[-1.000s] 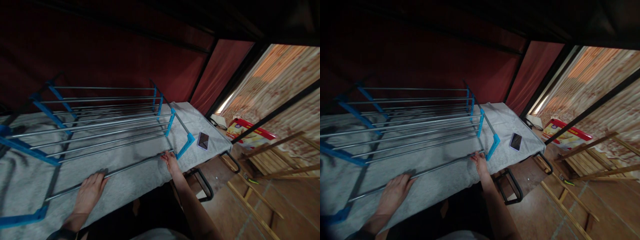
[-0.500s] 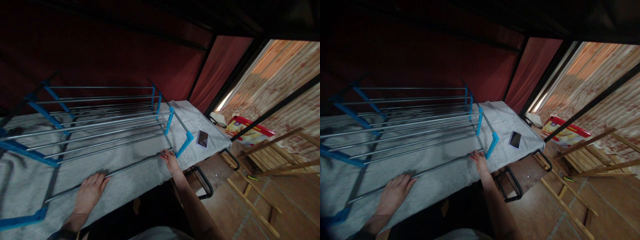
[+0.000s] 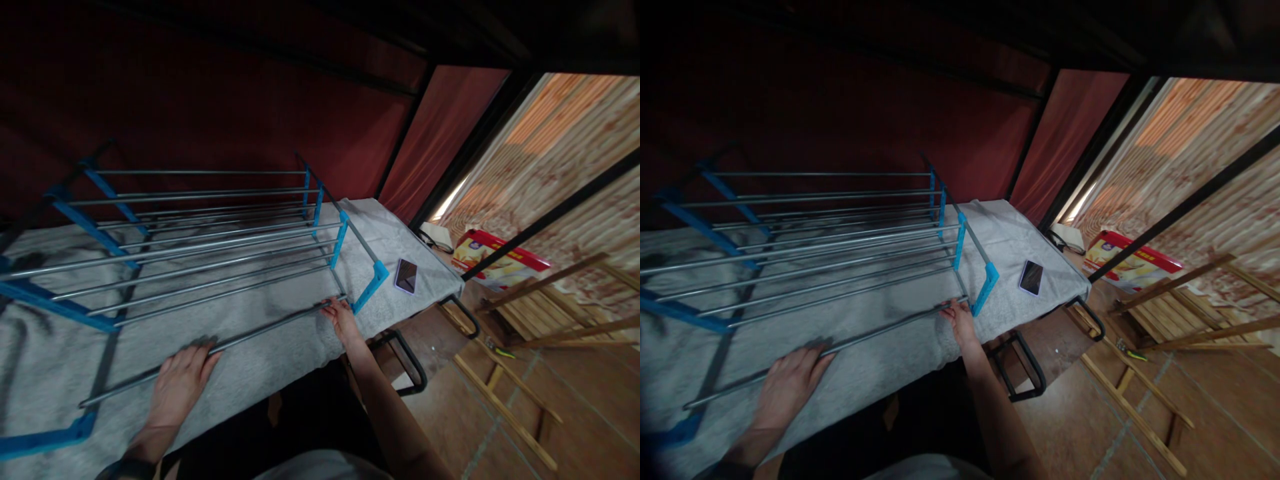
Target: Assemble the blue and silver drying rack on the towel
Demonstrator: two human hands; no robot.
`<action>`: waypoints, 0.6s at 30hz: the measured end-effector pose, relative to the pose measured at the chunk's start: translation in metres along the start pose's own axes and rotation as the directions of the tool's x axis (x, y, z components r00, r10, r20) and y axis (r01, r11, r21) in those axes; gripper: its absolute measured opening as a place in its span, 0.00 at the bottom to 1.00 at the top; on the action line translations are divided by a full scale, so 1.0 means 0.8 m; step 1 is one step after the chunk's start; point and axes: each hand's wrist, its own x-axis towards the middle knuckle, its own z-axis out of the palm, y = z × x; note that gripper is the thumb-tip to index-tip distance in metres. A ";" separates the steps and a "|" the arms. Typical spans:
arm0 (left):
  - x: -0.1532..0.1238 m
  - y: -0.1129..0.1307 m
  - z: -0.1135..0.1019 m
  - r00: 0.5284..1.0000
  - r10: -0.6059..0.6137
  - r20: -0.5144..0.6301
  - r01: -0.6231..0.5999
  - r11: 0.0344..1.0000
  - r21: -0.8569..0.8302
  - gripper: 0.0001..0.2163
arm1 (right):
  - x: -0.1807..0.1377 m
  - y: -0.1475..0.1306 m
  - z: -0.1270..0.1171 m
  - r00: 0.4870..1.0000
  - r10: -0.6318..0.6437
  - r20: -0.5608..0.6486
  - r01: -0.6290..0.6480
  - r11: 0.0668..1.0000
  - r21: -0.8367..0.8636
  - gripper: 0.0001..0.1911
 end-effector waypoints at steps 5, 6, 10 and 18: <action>0.000 -0.001 0.000 1.000 0.019 0.013 -0.020 0.999 0.042 0.21 | -0.001 -0.002 0.000 1.000 0.014 0.005 -0.014 1.000 -0.014 0.10; 0.000 -0.001 0.000 1.000 0.020 0.016 -0.021 0.999 0.041 0.21 | -0.001 -0.002 0.000 1.000 0.016 0.012 -0.016 1.000 -0.013 0.09; 0.002 -0.001 -0.001 1.000 0.014 0.018 -0.014 1.000 0.016 0.21 | -0.004 -0.005 0.000 1.000 0.020 0.019 -0.020 1.000 -0.007 0.06; 0.001 0.001 0.001 0.999 -0.015 0.028 0.015 1.000 -0.015 0.21 | -0.003 -0.004 0.000 1.000 0.006 0.017 -0.006 1.000 0.005 0.08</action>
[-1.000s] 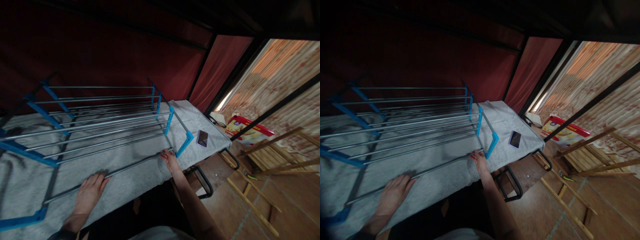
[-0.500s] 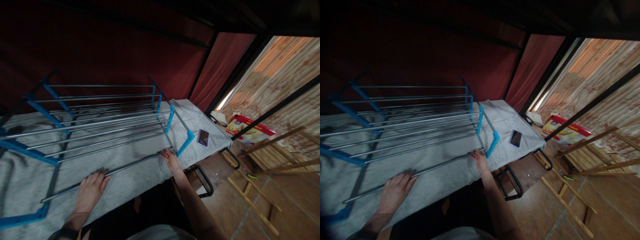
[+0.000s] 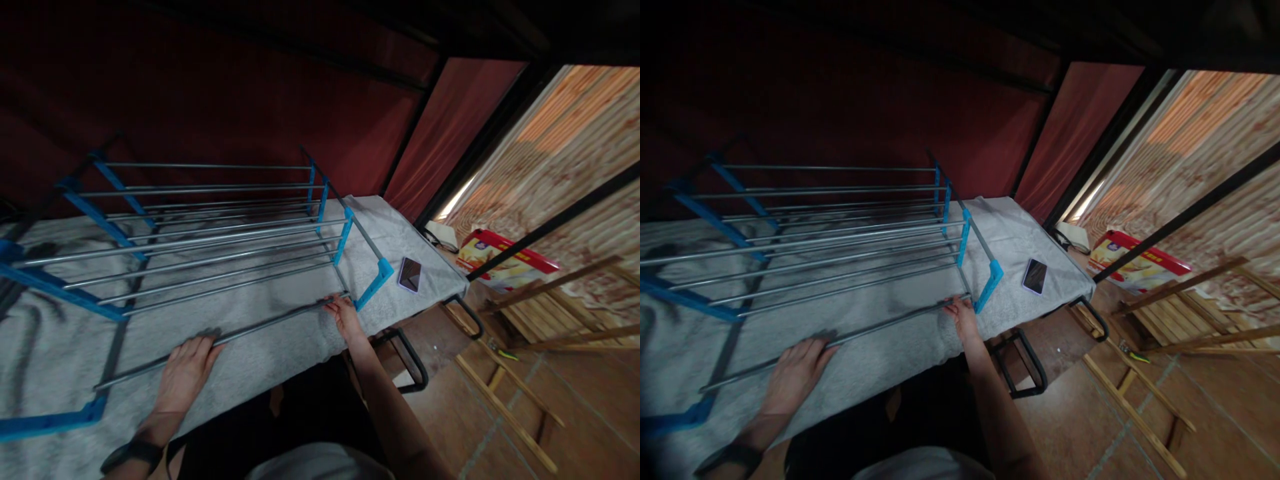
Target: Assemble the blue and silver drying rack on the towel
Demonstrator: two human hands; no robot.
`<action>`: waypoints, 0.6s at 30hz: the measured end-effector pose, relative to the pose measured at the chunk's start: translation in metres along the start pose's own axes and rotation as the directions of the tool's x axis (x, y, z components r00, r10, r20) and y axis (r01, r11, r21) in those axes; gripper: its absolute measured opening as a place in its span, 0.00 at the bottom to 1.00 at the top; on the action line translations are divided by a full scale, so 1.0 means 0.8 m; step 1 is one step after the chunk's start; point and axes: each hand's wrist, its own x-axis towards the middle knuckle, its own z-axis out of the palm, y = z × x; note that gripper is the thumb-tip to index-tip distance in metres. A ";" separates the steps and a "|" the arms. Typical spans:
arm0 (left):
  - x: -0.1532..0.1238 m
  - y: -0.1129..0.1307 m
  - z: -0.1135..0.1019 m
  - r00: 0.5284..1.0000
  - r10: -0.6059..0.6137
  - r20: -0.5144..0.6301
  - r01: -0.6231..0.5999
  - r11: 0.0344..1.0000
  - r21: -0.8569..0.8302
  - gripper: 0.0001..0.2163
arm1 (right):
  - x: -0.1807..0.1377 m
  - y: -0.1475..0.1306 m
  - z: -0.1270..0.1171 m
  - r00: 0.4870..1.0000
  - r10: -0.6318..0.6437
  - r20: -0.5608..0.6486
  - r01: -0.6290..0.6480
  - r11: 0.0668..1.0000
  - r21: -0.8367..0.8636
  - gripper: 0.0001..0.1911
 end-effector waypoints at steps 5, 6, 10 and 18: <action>0.000 0.003 -0.002 1.000 -0.005 0.004 0.005 1.000 -0.007 0.20 | -0.001 -0.002 -0.002 1.000 0.010 -0.001 -0.010 1.000 -0.021 0.09; 0.000 0.003 -0.003 1.000 -0.003 0.006 0.003 1.000 -0.001 0.20 | -0.001 -0.003 -0.003 1.000 0.013 0.000 -0.013 1.000 -0.025 0.10; -0.003 0.002 -0.007 0.999 -0.051 -0.005 0.051 0.999 0.016 0.18 | -0.004 -0.006 -0.004 1.000 0.017 0.020 -0.017 1.000 -0.021 0.10; -0.004 0.016 -0.019 0.995 -0.098 0.017 0.099 0.995 -0.032 0.16 | 0.002 -0.003 -0.018 0.999 0.040 0.031 -0.041 0.999 0.027 0.10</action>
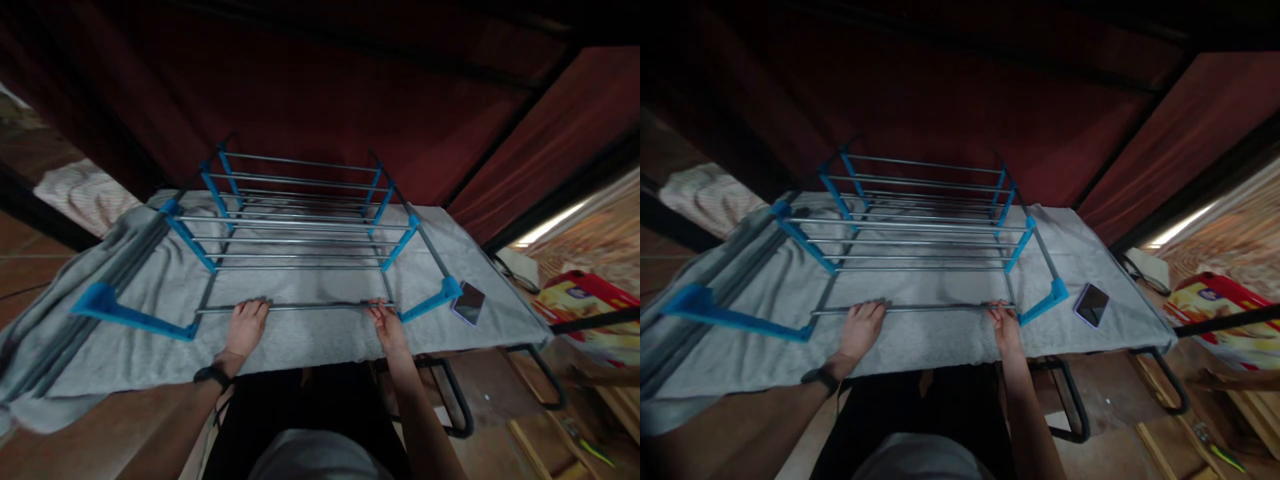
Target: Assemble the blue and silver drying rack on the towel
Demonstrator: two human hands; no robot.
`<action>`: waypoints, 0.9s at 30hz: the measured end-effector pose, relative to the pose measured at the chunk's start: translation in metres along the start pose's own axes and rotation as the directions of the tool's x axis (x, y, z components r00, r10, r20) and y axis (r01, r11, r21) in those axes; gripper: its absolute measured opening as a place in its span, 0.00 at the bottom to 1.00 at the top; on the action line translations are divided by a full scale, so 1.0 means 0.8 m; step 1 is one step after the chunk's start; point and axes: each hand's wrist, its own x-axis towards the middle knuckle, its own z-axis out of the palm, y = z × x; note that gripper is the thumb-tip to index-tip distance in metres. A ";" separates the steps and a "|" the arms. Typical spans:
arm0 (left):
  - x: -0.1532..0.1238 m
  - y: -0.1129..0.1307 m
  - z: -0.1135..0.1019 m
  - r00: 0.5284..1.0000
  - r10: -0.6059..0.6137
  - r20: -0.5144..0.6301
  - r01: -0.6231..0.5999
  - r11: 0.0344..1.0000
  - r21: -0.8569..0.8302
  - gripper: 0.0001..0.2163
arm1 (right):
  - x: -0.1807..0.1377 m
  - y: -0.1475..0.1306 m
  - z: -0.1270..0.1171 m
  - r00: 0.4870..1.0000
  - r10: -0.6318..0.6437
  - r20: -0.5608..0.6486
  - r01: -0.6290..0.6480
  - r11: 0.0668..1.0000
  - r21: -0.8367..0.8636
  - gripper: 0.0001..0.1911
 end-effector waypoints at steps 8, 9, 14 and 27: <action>-0.007 0.010 -0.005 0.998 -0.053 0.035 0.052 0.998 0.028 0.16 | 0.021 0.008 -0.015 0.994 0.103 -0.021 -0.103 0.994 -0.022 0.05; -0.007 0.011 -0.006 0.998 -0.059 0.035 0.058 0.998 0.023 0.17 | 0.023 0.009 -0.016 0.994 0.103 -0.023 -0.104 0.994 -0.031 0.05; -0.008 0.013 -0.006 0.994 -0.108 0.025 0.108 0.993 -0.037 0.17 | 0.035 0.012 -0.021 0.996 0.060 -0.065 -0.062 0.998 -0.023 0.08; -0.007 0.036 -0.019 0.913 -0.399 -0.088 0.284 0.774 -0.566 0.19 | 0.033 0.020 -0.021 0.999 -0.032 -0.026 0.032 0.999 0.013 0.07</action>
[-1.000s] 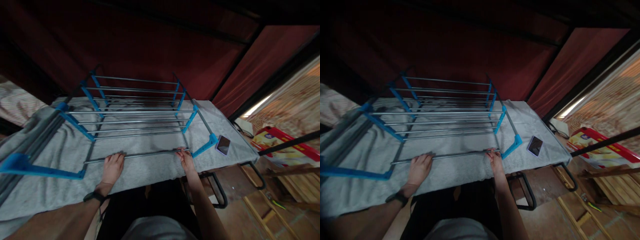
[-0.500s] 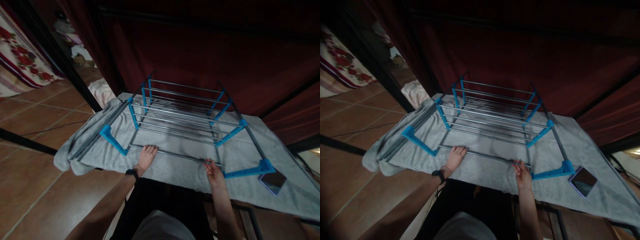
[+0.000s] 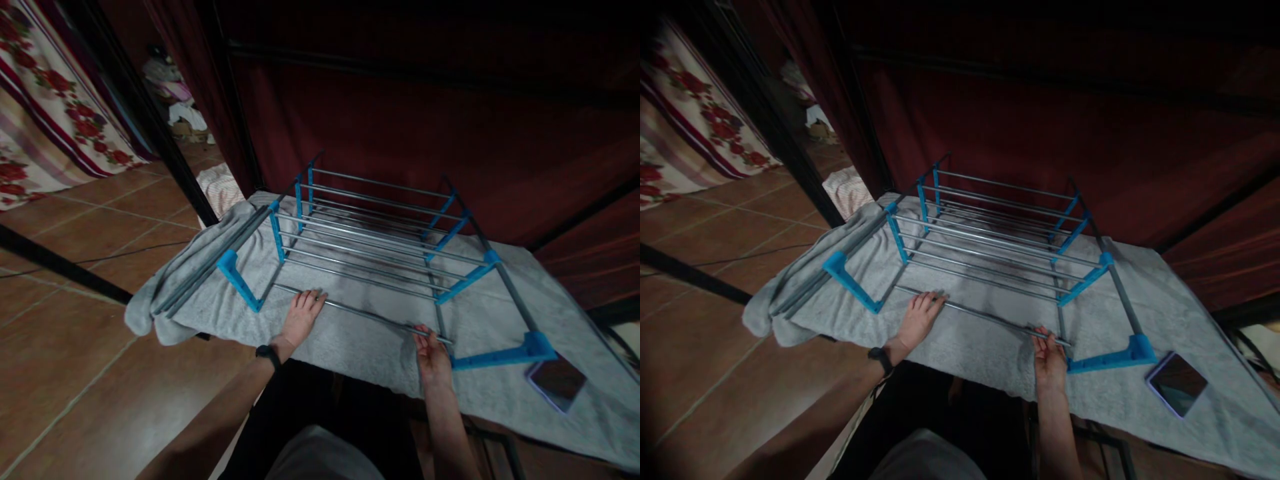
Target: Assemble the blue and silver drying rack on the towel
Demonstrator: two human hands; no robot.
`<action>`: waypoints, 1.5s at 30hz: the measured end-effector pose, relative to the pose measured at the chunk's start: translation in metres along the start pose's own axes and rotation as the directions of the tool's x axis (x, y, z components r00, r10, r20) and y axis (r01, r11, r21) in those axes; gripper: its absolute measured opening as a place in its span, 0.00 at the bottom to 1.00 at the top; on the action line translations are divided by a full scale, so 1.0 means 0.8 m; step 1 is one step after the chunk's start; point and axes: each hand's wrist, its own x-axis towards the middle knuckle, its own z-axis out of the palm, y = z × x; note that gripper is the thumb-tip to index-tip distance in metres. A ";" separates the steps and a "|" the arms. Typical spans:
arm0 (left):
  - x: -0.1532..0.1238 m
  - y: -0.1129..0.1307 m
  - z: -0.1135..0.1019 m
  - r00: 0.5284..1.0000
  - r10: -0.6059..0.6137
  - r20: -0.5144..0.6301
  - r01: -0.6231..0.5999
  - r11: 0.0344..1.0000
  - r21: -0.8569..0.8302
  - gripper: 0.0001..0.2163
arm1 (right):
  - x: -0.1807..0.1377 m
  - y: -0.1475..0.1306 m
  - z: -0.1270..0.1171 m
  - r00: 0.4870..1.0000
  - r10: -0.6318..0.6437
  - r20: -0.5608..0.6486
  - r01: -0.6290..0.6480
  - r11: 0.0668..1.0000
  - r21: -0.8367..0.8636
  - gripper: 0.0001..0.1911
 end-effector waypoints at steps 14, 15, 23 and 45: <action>0.018 -0.023 -0.013 0.572 -0.820 0.023 0.329 0.204 -0.922 0.06 | -0.002 0.003 -0.003 1.000 -0.023 0.016 0.023 1.000 0.011 0.09; 0.022 -0.025 -0.015 0.559 -0.827 0.056 0.320 0.152 -0.935 0.05 | -0.004 0.002 -0.002 1.000 -0.025 0.018 0.025 1.000 0.009 0.09; 0.035 -0.035 -0.017 0.505 -0.849 0.157 0.237 -0.039 -0.971 0.07 | -0.016 -0.001 0.004 0.999 -0.041 0.026 0.041 0.999 -0.005 0.11; 0.026 -0.040 -0.013 0.542 -0.824 0.164 0.216 -0.052 -0.975 0.04 | -0.017 -0.002 0.009 0.999 -0.031 0.013 0.031 0.999 0.014 0.07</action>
